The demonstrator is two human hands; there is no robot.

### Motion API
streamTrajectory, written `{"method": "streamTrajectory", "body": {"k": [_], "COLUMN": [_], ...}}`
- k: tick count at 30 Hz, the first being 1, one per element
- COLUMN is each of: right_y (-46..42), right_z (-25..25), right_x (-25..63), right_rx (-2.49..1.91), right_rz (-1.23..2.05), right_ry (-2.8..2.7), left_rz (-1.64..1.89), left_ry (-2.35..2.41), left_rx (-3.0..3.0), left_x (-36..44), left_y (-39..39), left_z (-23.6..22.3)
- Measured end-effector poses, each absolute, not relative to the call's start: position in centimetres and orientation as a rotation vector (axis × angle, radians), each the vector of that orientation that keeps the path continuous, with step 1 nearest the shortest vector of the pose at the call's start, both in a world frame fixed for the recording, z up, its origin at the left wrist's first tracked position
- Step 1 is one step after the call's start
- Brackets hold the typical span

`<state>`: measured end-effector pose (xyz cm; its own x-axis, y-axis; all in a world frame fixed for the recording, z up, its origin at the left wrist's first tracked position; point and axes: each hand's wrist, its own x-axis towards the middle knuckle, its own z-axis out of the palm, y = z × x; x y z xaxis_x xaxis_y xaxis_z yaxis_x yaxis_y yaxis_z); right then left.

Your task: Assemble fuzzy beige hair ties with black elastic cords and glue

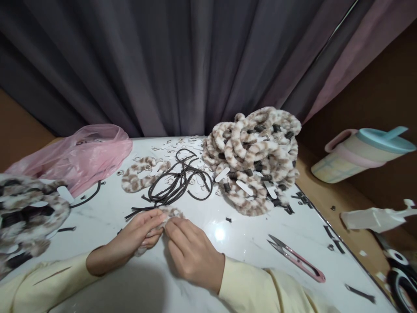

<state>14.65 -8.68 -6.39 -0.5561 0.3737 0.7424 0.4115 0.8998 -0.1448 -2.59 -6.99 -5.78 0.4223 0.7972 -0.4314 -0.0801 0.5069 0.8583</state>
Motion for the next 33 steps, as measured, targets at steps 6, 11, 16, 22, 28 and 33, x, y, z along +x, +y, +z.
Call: {"method": "streamTrajectory", "body": {"k": [6, 11, 16, 22, 28, 33], "right_y": [-9.1, -9.7, -9.6, -9.3, -9.1, -9.3], "right_z": [-6.4, -6.5, -6.7, -6.6, -6.7, -6.8], "right_x": [14.5, 14.3, 14.3, 14.5, 14.5, 14.4], "right_rx": [-0.677, -0.628, -0.748, -0.696, -0.649, -0.635], "right_rz": [-0.039, -0.050, 0.086, 0.056, 0.028, 0.030], "right_ry": [-2.217, -2.203, -2.200, -2.192, -2.223, -2.270], "left_rz": [0.659, 0.654, 0.569, 0.526, 0.542, 0.607], "left_ry": [0.980, 0.978, 1.039, 1.159, 1.161, 1.129], "left_rx": [0.833, 0.805, 0.865, 1.158, 1.184, 1.087], "left_x": [-2.8, -2.8, -2.6, -2.7, -2.7, -2.5], "left_y": [-7.2, -7.2, -6.9, -7.3, -7.5, -7.3], "left_z": [-6.5, -6.7, -6.1, -6.7, -7.4, -7.1]}}
